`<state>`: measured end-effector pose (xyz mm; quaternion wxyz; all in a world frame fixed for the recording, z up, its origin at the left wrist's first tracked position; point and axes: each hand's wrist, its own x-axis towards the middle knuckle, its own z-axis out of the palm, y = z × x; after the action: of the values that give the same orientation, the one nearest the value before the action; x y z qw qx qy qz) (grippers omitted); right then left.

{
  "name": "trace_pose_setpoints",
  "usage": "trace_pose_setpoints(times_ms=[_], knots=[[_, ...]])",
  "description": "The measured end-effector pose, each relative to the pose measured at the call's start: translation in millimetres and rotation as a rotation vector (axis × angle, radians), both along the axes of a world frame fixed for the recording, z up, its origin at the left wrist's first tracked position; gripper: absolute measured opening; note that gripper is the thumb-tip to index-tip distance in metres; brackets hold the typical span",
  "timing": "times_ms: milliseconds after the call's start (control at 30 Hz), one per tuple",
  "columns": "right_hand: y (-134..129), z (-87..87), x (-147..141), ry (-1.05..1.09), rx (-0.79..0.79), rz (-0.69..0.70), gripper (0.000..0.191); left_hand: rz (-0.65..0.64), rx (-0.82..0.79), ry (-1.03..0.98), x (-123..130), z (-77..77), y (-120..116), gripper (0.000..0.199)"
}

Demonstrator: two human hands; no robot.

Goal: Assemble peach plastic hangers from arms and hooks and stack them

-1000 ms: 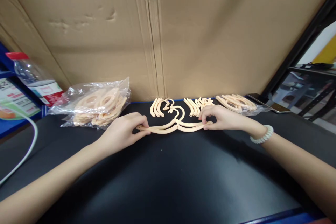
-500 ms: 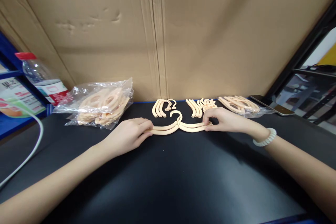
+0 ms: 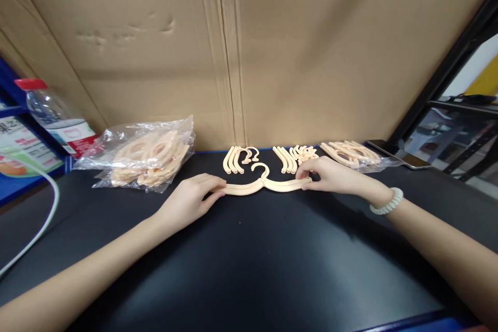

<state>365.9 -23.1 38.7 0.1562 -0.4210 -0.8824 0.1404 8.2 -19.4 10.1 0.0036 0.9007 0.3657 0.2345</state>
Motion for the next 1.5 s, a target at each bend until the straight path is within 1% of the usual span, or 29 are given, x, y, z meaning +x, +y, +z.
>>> trace_pose_setpoints(times_ms=[167,467,767,933,1067,1500], knots=[[-0.1,-0.7,-0.7,-0.025,0.049,-0.018,0.008,0.014,0.015,-0.05,0.4,-3.8,0.5,0.024],[-0.9,-2.7,-2.5,-0.04,0.097,-0.057,0.014,0.021,0.043,-0.078,4.4,-3.6,-2.3,0.025],[-2.1,-0.2,-4.3,-0.049,0.093,-0.061,0.017,0.027,0.077,-0.07,5.1,-5.6,-1.7,0.027],[-2.5,0.2,-4.8,-0.042,0.111,-0.047,0.019,0.068,0.05,-0.108,5.8,-4.1,-2.2,0.026],[-1.7,-1.1,-4.0,-0.063,0.103,-0.073,0.019,0.094,0.032,-0.131,5.6,-3.5,-2.8,0.025],[-2.0,-1.4,-3.8,-0.071,0.112,-0.062,0.018,0.092,0.028,-0.153,4.8,-6.1,-2.0,0.021]])
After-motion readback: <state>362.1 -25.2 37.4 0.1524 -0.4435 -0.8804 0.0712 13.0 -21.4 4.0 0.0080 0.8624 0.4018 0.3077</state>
